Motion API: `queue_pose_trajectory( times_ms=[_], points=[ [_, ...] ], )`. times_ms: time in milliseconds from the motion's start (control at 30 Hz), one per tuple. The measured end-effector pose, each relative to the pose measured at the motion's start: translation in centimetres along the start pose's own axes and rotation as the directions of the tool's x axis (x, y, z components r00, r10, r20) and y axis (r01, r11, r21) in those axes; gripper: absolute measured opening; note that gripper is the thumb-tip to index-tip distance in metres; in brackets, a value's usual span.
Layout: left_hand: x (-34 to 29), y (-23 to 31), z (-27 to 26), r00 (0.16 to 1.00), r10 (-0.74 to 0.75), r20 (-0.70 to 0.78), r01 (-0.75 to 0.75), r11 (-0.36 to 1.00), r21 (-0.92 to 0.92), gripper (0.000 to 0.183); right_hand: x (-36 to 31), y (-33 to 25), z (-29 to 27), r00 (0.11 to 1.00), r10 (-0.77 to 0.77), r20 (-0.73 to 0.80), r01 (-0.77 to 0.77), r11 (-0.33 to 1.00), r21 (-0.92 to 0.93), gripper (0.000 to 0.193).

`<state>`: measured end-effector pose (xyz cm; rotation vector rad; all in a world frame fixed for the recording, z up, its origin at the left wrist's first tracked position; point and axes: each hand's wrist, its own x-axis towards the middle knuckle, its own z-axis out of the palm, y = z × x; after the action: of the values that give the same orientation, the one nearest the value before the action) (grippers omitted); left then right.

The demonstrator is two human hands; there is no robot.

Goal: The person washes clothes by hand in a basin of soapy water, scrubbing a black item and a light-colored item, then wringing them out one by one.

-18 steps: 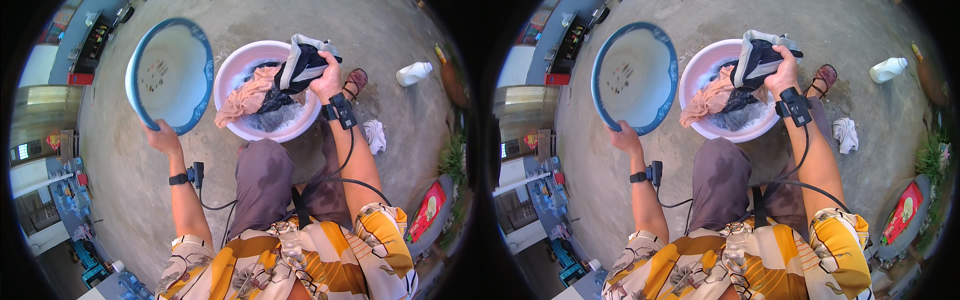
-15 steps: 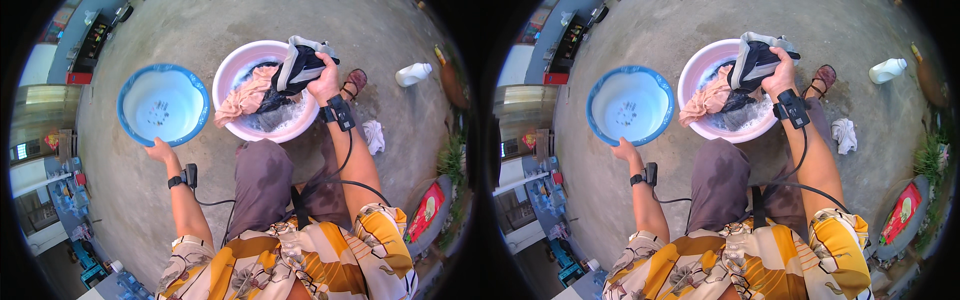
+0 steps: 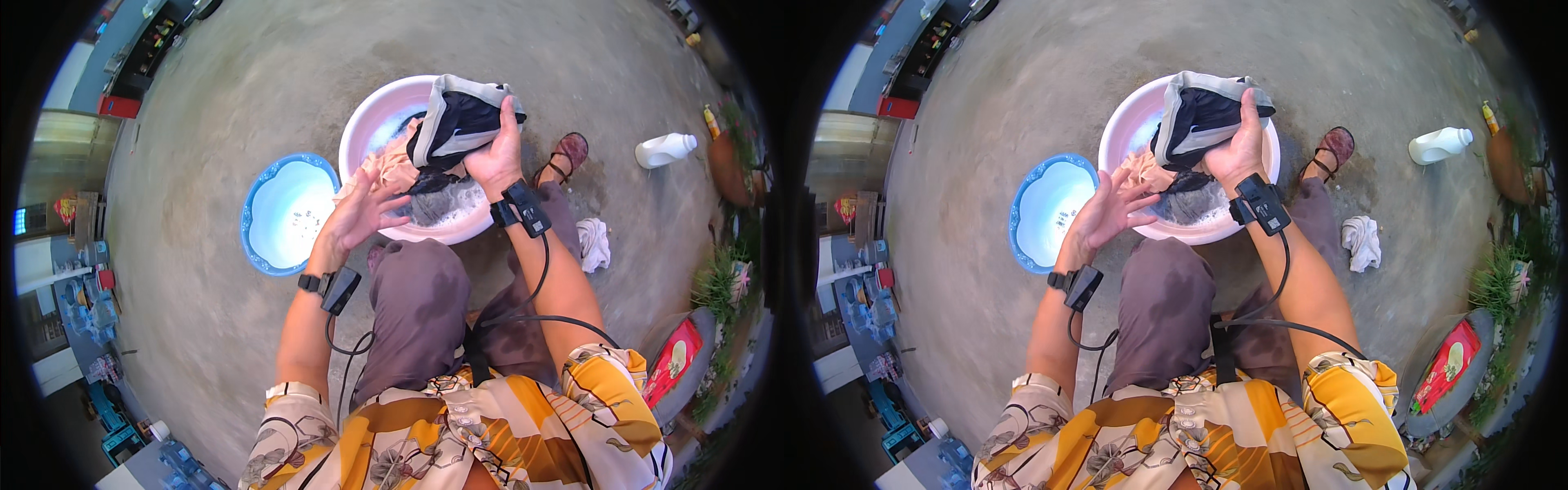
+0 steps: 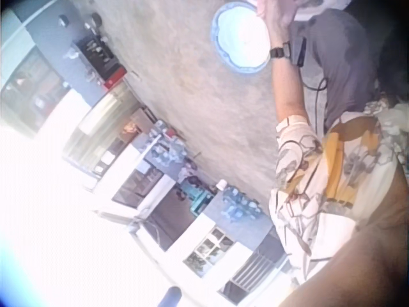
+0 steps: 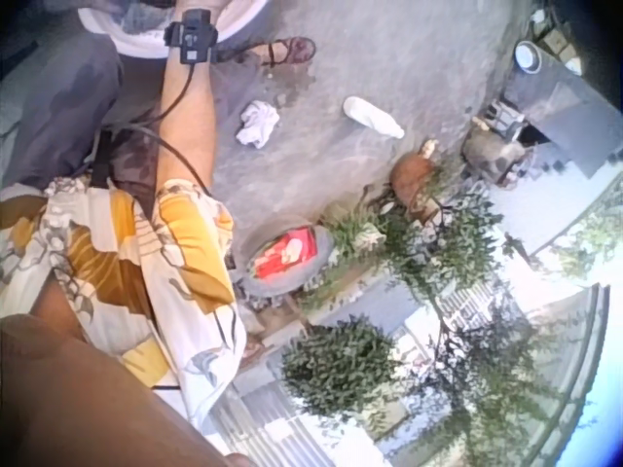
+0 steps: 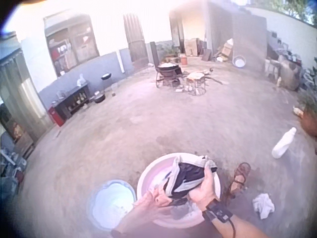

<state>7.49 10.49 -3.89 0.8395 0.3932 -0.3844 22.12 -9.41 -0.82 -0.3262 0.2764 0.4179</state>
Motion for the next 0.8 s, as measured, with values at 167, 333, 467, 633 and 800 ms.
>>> queue_pose_trajectory(
  times_ms=[167, 333, 467, 633, 800],
  points=[
    [7.9, 0.6, 5.4, 0.992, 0.102, 0.072, -0.099, 0.994, -0.051, 0.083, -1.1, 1.9, 0.1, 0.994, 0.009, 0.109, -0.021, 0.994, 0.105, 0.049],
    [9.0, 3.1, 6.3, 0.973, 0.224, 0.062, -0.196, 0.933, -0.302, 0.064, -2.6, 4.2, -1.1, 0.959, 0.217, 0.182, -0.244, 0.959, 0.145, 0.047],
    [7.8, 5.1, 7.0, 0.944, 0.296, 0.144, -0.287, 0.954, -0.082, 0.057, -1.6, 2.3, -1.1, 0.906, 0.378, 0.19, -0.384, 0.923, -0.009, 0.046],
    [9.1, 5.8, 8.8, 0.785, 0.619, -0.029, -0.578, 0.749, 0.323, 0.04, 1.5, 0.1, -3.9, 0.95, 0.301, -0.088, -0.305, 0.826, -0.475, 0.058],
    [8.1, 5.8, 11.1, 0.46, 0.888, -0.004, -0.5, 0.263, 0.825, 0.035, -0.9, 1.1, -1.9, 0.874, 0.351, -0.335, -0.445, 0.855, -0.265, 0.063]
  ],
)
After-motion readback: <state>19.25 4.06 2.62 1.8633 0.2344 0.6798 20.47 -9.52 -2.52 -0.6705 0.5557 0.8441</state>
